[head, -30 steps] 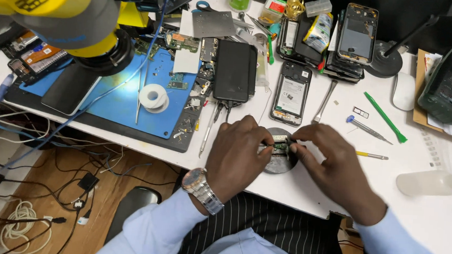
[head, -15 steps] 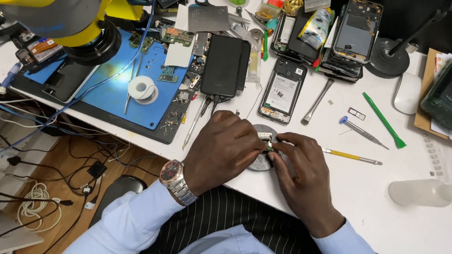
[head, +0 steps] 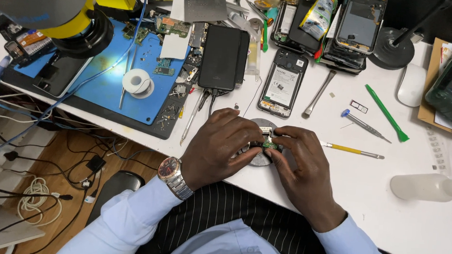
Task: Cleaning and soldering components on a mobile phone circuit board at a repair station.
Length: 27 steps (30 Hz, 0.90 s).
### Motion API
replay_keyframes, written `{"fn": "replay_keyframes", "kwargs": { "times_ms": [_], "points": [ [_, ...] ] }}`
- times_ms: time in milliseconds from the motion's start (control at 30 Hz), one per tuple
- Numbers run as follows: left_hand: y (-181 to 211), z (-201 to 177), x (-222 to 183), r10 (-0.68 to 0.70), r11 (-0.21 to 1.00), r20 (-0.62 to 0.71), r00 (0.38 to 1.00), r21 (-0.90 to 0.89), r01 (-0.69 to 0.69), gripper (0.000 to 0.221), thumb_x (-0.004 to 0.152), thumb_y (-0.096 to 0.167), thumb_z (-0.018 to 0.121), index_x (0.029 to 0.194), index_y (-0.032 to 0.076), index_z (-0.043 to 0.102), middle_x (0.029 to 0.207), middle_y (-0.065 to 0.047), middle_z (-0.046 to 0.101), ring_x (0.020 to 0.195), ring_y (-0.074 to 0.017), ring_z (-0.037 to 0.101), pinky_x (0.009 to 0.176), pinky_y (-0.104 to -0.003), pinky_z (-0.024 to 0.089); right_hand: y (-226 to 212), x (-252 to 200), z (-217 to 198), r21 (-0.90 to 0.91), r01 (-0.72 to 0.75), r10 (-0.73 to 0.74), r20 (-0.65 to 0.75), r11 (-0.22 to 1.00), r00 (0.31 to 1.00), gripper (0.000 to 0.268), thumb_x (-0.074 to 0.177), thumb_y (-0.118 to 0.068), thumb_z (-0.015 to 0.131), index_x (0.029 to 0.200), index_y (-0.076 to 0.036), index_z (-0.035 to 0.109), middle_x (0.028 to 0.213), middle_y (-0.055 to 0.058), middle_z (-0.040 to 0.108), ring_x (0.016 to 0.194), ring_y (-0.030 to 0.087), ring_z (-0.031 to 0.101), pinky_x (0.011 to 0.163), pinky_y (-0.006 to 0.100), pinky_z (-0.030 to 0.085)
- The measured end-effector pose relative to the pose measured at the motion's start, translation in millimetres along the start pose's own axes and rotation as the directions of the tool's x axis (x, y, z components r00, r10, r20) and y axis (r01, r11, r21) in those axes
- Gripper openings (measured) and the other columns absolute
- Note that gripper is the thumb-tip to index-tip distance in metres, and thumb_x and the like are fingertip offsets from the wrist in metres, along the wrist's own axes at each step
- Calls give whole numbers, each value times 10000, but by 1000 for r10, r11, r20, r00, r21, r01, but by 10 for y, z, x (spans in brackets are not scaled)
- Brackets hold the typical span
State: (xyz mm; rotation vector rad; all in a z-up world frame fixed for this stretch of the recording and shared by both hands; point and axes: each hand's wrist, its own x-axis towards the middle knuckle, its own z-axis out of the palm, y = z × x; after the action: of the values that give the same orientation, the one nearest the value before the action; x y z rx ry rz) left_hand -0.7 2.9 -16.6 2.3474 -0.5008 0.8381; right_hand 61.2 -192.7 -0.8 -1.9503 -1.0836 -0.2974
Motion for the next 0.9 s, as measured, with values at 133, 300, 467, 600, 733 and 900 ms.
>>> {"fn": "replay_keyframes", "kwargs": {
  "times_ms": [133,300,467,600,733,900],
  "points": [
    [32,-41,23,-46,995,4,999,-88,46,330,939,146,747,1244,76,642,1060,-122,700,1019,-327,708,1077,-562,446,-24,13,0,4,10,-10,1,1000,1000,164,886,-1,762,1033,25,694,1047,194,689,1034,431,694,825,512,570],
    [-27,-5,-17,-33,998,-11,999,-45,32,273,936,216,761,1172,94,696,1052,-94,695,1027,-303,696,1092,-566,423,-30,24,1,0,21,-21,3,1000,1000,158,893,0,759,1035,26,695,1056,186,692,1043,423,695,836,500,569],
    [-32,2,-15,-31,998,-11,999,-53,30,205,924,211,771,1099,113,728,1030,-70,689,1029,-284,693,1106,-565,408,-33,28,6,3,10,-10,-7,1000,1000,176,898,-4,758,1053,30,684,1045,190,688,1037,428,696,829,500,572],
    [-24,-4,-4,-42,998,-8,999,-56,42,189,924,200,775,1086,113,727,1018,-72,687,1031,-284,691,1107,-563,405,-29,14,13,-12,3,-3,-1,1000,1000,166,915,-30,747,1056,18,672,1079,190,680,1055,422,680,843,506,561],
    [-34,4,-21,-76,997,-10,997,-29,76,185,910,207,780,1066,122,728,1038,-62,681,1064,-286,682,1118,-573,384,-72,52,9,13,-12,12,-9,1000,1000,250,907,-24,754,1123,45,648,1080,216,677,1068,455,681,862,532,560],
    [-49,15,-12,-116,993,-26,993,10,116,189,881,189,772,1046,121,710,1114,-79,656,1148,-322,639,1137,-611,319,59,-27,-19,7,-84,84,-21,996,996,215,974,-33,669,1172,42,631,1084,208,674,1088,449,670,894,537,535]
  ]
}}
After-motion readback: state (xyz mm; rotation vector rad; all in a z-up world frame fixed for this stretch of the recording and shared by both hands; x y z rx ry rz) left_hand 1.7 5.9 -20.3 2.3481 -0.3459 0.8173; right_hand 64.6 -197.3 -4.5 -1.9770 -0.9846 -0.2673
